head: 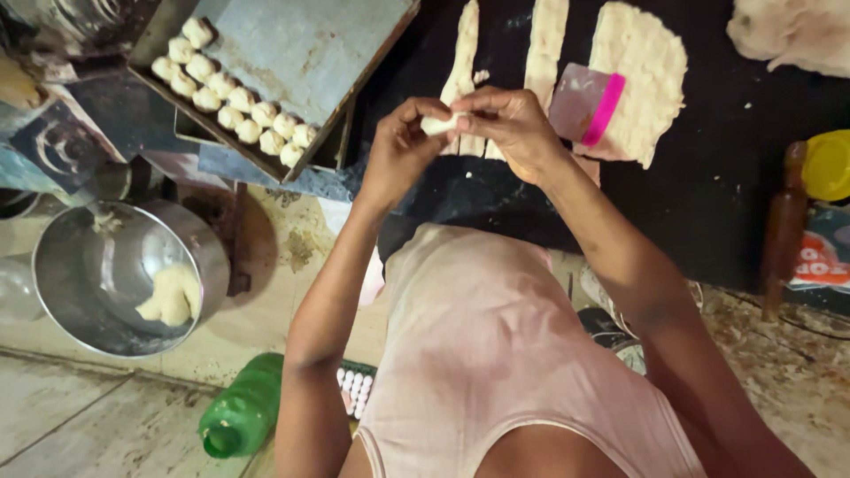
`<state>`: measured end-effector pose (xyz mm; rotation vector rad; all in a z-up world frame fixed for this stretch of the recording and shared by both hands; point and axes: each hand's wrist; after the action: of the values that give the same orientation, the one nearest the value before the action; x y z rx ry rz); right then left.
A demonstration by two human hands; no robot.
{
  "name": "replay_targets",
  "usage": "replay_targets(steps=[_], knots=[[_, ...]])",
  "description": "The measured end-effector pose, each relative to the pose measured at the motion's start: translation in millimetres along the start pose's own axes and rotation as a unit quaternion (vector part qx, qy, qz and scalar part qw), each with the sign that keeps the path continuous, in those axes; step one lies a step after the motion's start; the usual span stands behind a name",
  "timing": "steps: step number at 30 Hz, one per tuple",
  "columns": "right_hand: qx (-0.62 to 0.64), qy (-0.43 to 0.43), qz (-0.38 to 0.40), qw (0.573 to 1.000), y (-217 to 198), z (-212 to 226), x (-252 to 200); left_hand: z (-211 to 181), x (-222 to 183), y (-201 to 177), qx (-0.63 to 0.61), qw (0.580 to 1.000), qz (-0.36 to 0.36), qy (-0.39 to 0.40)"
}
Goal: The person cuts small portions of dough from a larger piece using a scraper, rolls each portion into a ball by hand, and places the balls into a metal tray.
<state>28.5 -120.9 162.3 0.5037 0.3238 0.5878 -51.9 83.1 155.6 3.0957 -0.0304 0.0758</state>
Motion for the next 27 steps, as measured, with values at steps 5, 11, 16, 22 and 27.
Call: replay_targets(steps=[5, 11, 16, 22, 27], knots=[[0.045, 0.013, 0.014, 0.999, -12.7, -24.6, -15.1, 24.0, 11.2, -5.0, -0.087, 0.985, -0.134, -0.070], [-0.070, 0.002, -0.068, 0.995, 2.5, -28.6, -7.2, 33.6, -1.7, -21.1, -0.121, 0.980, -0.081, -0.133], [-0.413, -0.151, -0.061, 0.896, 34.3, -15.2, -11.7, 39.7, -15.9, -21.2, -0.023, 0.998, 0.004, -0.062], [-0.601, -0.409, 0.110, 0.678, 74.2, -10.1, -16.1, 11.7, -15.2, -33.8, -0.242, 0.943, -0.047, -0.223], [-0.529, -0.335, 0.059, 0.777, 83.9, -23.2, 5.7, -9.6, -31.6, -58.0, -0.159, 0.973, 0.038, -0.162]])
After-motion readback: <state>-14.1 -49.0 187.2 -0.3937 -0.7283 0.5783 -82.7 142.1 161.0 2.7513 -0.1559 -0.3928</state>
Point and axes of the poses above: each hand's wrist, its own x-axis towards the middle knuckle, its own y-axis out of the palm, z = x × y, and after that the axes turned 14 degrees about x, right-handed
